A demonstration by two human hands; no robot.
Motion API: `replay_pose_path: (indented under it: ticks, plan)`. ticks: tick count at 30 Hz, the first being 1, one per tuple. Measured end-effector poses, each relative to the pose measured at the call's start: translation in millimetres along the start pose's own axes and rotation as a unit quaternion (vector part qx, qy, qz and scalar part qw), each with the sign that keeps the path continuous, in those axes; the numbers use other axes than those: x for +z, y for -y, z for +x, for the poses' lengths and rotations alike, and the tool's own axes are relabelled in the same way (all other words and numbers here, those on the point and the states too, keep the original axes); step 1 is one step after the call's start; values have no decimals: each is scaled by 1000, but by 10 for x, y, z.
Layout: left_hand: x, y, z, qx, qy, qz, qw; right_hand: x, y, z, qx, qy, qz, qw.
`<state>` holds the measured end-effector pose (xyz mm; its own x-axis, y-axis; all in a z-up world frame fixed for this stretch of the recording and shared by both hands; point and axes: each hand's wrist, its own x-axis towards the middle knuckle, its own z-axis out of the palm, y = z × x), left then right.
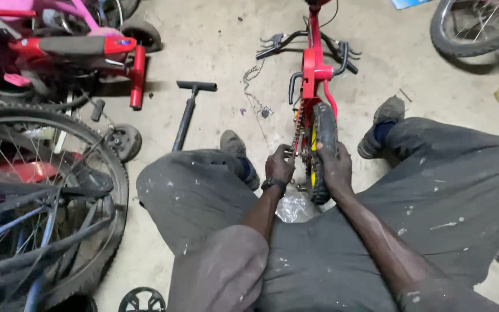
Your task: The person sits on the floor and works on the rear wheel of a red bicycle. They use a wrench to tighten the axle nuts on the wheel hub while holding the wheel steady with their other hand.
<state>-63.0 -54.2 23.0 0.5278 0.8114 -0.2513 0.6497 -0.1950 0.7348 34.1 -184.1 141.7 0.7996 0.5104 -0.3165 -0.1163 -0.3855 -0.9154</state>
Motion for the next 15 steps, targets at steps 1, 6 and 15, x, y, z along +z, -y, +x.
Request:
replay_pose_path:
  ticks: [1,6,15]
  plan:
    - [12,4,68,0,-16,-23,1000,7,42,13,-10,-22,7,1000]
    - [-174,-212,-102,2,-29,-43,999,23,-54,45,-61,-76,106,990]
    - [-187,-235,-232,70,-25,3,997,24,-59,106,-63,-70,146,985]
